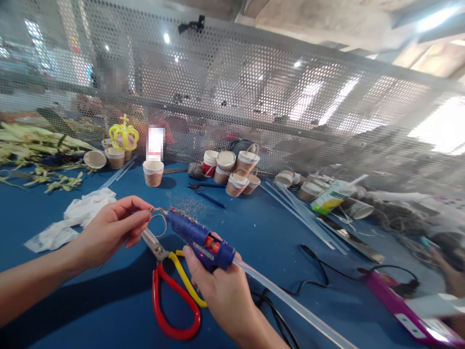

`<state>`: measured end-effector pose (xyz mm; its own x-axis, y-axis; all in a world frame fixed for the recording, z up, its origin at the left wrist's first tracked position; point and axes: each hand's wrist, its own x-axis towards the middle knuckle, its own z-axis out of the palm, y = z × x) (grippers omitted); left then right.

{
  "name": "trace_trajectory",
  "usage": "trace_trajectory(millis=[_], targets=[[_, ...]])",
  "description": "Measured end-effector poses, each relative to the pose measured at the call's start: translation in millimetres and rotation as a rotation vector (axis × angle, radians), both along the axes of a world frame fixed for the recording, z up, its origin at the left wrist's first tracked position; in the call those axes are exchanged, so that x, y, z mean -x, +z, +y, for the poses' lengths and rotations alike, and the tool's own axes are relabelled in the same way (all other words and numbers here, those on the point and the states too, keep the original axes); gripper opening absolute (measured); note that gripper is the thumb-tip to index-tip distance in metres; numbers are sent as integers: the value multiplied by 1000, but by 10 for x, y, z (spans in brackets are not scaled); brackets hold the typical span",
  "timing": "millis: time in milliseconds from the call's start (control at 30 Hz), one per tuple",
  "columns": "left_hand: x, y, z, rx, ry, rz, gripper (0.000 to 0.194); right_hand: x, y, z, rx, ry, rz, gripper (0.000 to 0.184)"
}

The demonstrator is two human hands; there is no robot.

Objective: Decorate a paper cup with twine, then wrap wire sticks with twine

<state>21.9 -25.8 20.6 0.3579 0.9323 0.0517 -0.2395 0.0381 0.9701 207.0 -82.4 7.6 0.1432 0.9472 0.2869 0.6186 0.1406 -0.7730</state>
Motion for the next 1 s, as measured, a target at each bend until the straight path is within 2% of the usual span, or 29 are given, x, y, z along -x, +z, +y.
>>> trace_trajectory(millis=[233, 433, 600, 800, 1000], targets=[[21, 4, 37, -14, 38, 55, 13, 65, 104, -78, 136, 17, 145, 36], [14, 11, 29, -1, 17, 84, 12, 41, 163, -73, 150, 63, 153, 41], [14, 27, 26, -5, 29, 88, 13, 34, 181, -72, 212, 89, 187, 40], [8, 29, 23, 4, 20, 96, 13, 30, 202, -69, 198, 89, 251, 34], [13, 30, 31, -14, 35, 122, 13, 39, 214, -69, 239, 109, 243, 36]])
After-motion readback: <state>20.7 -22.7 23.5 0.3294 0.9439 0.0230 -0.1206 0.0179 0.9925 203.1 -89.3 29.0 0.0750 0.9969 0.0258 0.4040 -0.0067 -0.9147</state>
